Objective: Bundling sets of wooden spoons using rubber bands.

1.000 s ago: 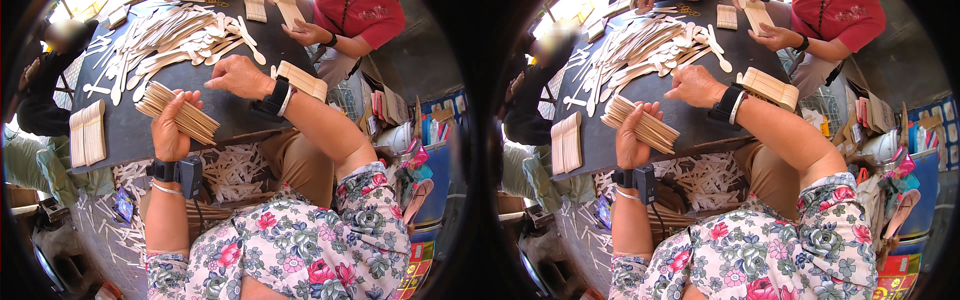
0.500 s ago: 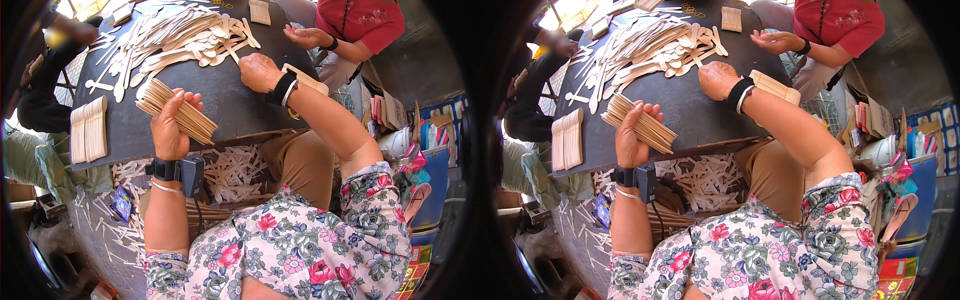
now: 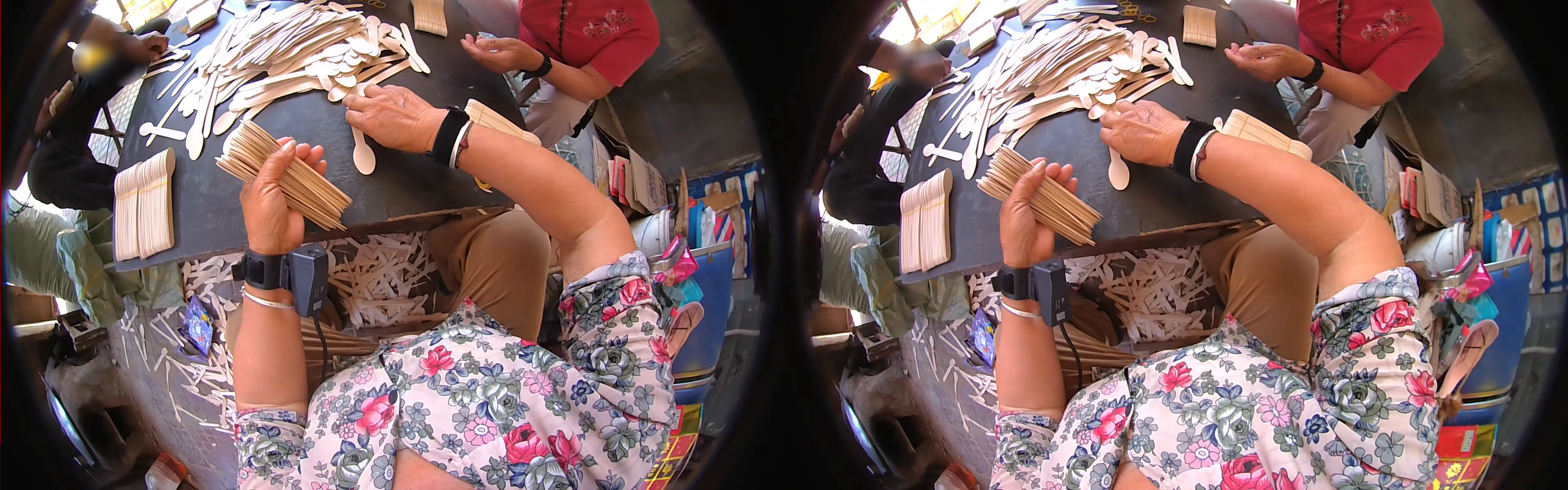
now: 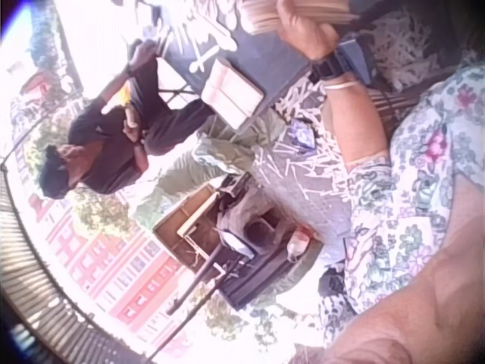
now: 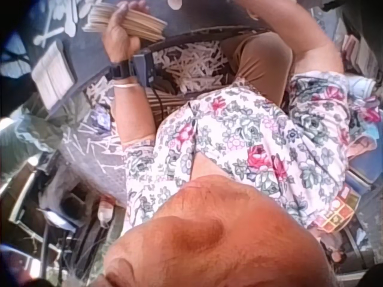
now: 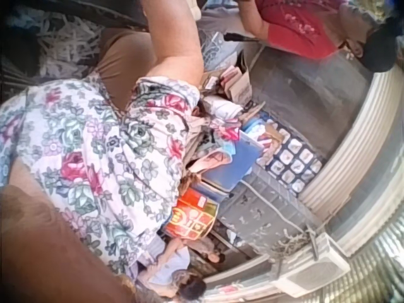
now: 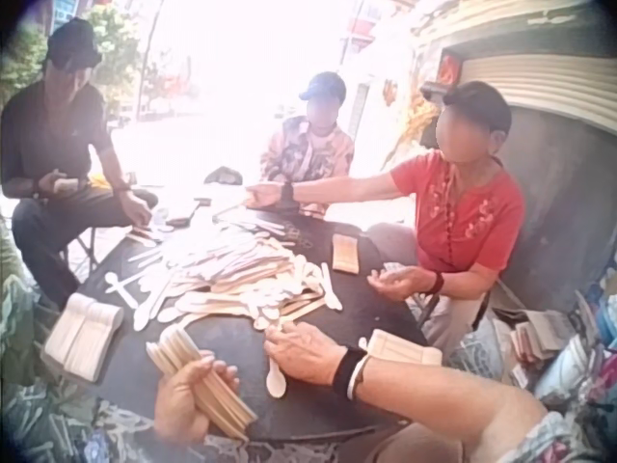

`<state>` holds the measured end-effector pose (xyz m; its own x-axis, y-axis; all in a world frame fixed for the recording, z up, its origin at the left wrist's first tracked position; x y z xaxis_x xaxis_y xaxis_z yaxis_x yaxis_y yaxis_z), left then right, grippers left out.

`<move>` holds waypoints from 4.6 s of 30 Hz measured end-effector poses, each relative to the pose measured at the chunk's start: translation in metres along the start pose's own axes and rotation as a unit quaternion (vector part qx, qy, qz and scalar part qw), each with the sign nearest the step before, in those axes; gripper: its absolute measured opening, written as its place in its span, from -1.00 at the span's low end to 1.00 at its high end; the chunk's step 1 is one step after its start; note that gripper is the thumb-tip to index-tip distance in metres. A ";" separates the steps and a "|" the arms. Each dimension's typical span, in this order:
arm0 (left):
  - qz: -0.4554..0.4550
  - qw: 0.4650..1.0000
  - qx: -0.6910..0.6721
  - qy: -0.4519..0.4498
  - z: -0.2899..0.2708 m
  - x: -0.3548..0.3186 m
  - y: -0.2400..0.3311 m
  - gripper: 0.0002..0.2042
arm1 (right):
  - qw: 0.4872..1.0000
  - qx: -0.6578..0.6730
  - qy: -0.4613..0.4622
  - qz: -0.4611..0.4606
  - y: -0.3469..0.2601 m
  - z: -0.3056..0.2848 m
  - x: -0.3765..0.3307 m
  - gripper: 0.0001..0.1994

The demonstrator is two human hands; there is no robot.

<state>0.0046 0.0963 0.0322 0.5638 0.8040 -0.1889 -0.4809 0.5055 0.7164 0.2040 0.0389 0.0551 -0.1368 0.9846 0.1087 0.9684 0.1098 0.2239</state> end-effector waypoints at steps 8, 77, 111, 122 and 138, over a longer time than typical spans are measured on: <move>0.009 0.999 -0.028 0.014 -0.009 0.006 0.005 -0.77 | 0.994 -0.028 -0.008 -0.106 -0.025 -0.008 0.018 -0.89; -0.021 0.999 -0.005 0.048 0.000 -0.001 0.000 -0.78 | 0.988 -0.086 -0.115 0.056 0.025 0.007 0.007 -0.88; 0.007 1.000 -0.009 0.024 -0.002 -0.001 0.000 -0.81 | 0.844 0.520 0.049 0.121 -0.048 -0.041 0.017 -0.72; 0.037 0.997 -0.033 0.063 0.006 -0.008 0.012 -0.78 | 0.829 0.256 0.228 0.442 0.120 0.001 0.021 -0.66; 0.029 0.999 -0.022 0.035 0.011 -0.012 0.013 -0.78 | 0.764 0.391 0.123 0.498 0.119 0.053 0.061 -0.83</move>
<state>-0.0010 0.0900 0.0508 0.4866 0.8517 -0.1945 -0.5412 0.4687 0.6982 0.3216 0.1188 0.0368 0.8074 0.5881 0.0473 0.4323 -0.5352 -0.7257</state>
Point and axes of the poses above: each hand's wrist, its own x-axis towards the middle knuckle, its own z-axis out of the palm, y = z × x, the point moved 2 cm from there along x, towards the middle knuckle, and after that the axes turned 5 degrees about z, right-handed, at the moved point
